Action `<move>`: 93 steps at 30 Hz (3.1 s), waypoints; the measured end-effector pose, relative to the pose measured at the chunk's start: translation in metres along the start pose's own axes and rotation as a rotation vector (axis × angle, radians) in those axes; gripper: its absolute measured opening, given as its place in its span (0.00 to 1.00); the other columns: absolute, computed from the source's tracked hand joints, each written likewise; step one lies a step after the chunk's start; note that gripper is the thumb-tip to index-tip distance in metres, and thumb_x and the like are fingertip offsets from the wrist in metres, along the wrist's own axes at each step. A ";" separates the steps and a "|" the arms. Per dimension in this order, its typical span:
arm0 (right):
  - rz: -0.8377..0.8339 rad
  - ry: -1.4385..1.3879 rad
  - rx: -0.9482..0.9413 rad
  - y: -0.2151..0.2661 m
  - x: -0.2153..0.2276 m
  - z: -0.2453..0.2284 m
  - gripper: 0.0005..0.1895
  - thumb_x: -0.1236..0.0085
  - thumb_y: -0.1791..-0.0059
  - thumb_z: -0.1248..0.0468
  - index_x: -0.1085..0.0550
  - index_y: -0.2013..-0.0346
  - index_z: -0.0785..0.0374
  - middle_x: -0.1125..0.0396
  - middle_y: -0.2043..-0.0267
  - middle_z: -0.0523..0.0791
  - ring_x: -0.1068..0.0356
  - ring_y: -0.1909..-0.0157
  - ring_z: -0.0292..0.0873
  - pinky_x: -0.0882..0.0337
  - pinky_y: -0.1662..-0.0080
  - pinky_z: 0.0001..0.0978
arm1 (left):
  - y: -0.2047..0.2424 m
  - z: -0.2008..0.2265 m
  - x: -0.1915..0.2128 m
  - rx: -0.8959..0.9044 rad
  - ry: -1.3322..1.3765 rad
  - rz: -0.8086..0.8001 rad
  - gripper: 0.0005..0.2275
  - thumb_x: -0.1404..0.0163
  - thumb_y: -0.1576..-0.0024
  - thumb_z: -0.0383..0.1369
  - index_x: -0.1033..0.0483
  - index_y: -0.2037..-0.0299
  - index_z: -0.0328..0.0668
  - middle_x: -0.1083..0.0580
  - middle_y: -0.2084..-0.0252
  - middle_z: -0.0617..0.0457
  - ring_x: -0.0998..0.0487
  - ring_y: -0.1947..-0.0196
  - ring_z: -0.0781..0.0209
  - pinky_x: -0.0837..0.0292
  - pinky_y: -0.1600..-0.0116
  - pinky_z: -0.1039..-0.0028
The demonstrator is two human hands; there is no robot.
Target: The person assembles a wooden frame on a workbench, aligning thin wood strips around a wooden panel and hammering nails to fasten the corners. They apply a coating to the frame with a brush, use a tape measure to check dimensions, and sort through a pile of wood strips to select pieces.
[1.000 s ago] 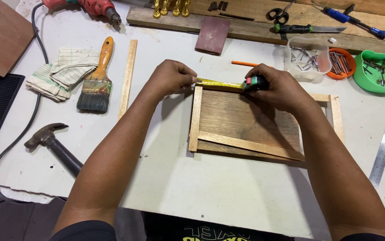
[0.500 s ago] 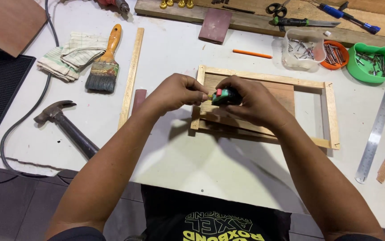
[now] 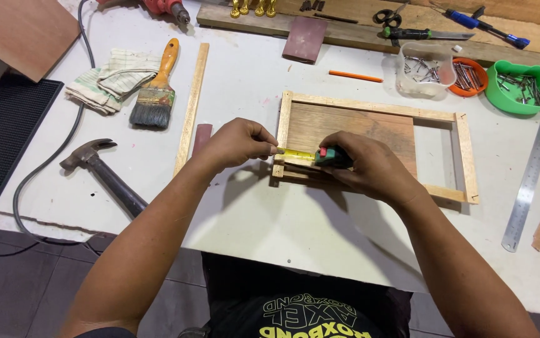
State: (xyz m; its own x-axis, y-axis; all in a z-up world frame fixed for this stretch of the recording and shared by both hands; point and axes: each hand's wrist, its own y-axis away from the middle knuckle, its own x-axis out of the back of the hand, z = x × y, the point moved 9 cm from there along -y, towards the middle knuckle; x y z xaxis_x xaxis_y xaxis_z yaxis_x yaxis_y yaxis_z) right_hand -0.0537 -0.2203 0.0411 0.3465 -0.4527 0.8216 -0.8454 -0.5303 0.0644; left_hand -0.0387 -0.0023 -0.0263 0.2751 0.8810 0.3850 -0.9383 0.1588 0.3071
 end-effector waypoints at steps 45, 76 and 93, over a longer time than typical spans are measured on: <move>-0.175 0.245 0.394 -0.206 0.017 -0.013 0.15 0.33 0.57 0.66 0.21 0.56 0.52 0.33 0.48 0.46 0.29 0.50 0.49 0.27 0.50 0.39 | -0.007 -0.033 -0.005 0.202 0.162 -0.034 0.11 0.37 0.48 0.39 0.15 0.66 0.39 0.23 0.77 0.57 0.37 0.85 0.73 0.43 0.80 0.78; -0.265 0.116 0.550 -0.162 0.010 -0.073 0.18 0.31 0.59 0.66 0.22 0.55 0.53 0.32 0.51 0.45 0.29 0.49 0.46 0.25 0.50 0.37 | -0.029 -0.011 0.023 -0.085 0.381 0.207 0.11 0.42 0.39 0.37 0.21 0.56 0.35 0.23 0.67 0.54 0.25 0.73 0.71 0.26 0.68 0.79; -0.063 -0.474 0.013 -0.203 0.010 -0.050 0.23 0.38 0.51 0.58 0.28 0.43 0.58 0.24 0.60 0.46 0.23 0.64 0.36 0.23 0.65 0.29 | -0.075 0.006 0.115 -0.404 0.355 0.291 0.19 0.44 0.37 0.33 0.25 0.37 0.39 0.20 0.52 0.53 0.22 0.55 0.71 0.23 0.48 0.77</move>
State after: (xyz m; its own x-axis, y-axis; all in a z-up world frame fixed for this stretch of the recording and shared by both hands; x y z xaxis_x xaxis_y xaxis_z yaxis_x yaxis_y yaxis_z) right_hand 0.1005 -0.0812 0.0644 0.5469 -0.6946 0.4674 -0.8125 -0.5750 0.0962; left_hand 0.0648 0.0845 0.0003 -0.0262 0.9973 0.0684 -0.9888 -0.0158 -0.1486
